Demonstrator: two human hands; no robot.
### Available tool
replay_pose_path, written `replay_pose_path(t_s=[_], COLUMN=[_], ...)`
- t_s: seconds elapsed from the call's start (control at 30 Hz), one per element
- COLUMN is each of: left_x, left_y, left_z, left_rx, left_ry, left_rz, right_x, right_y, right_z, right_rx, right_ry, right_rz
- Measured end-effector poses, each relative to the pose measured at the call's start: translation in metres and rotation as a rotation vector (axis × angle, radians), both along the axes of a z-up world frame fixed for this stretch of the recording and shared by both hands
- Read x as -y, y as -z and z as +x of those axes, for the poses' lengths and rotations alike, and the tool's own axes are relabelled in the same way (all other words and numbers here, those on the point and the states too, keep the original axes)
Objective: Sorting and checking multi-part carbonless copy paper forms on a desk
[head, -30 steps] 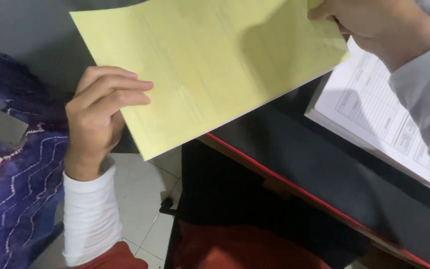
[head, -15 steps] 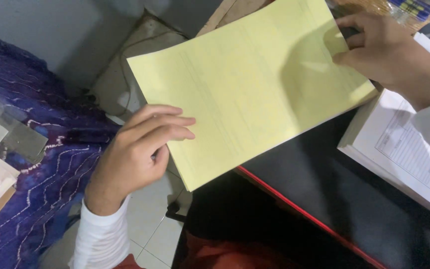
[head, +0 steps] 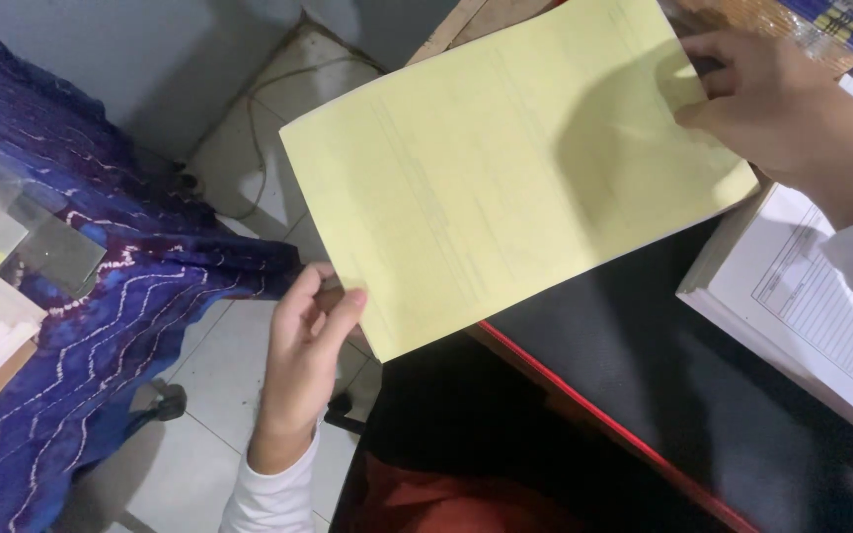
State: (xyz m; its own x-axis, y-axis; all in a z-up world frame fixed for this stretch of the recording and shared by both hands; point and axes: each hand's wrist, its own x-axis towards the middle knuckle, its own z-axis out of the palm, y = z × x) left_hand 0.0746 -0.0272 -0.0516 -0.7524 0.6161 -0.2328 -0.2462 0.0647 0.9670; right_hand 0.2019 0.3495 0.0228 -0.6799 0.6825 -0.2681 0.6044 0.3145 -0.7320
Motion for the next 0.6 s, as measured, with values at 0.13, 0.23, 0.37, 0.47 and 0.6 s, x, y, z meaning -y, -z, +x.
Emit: replay_pose_path(t_s=[0.13, 0.23, 0.37, 0.47, 0.6], left_x=[-0.001, 0.001, -0.002, -0.007, -0.019], left_y=[-0.011, -0.014, -0.018, -0.002, -0.018], left_z=[-0.001, -0.010, -0.018, -0.016, -0.008], left_rx=[-0.195, -0.238, -0.178, -0.197, -0.323], left_ry=[-0.045, -0.083, -0.120, -0.106, -0.016], left_rz=[0.015, -0.015, -0.172, 0.061, 0.121], right_x=[0.014, 0.015, 0.007, -0.011, -0.009], right_y=[-0.012, -0.010, 0.000, 0.016, 0.016], right_z=[-0.006, -0.007, -0.002, 0.002, 0.004], right_rx=[0.241, 0.265, 0.250, 0.292, 0.234], right_ry=[-0.073, -0.099, -0.197, -0.205, -0.229], right_rz=[0.232, 0.275, 0.376, 0.428, 0.430])
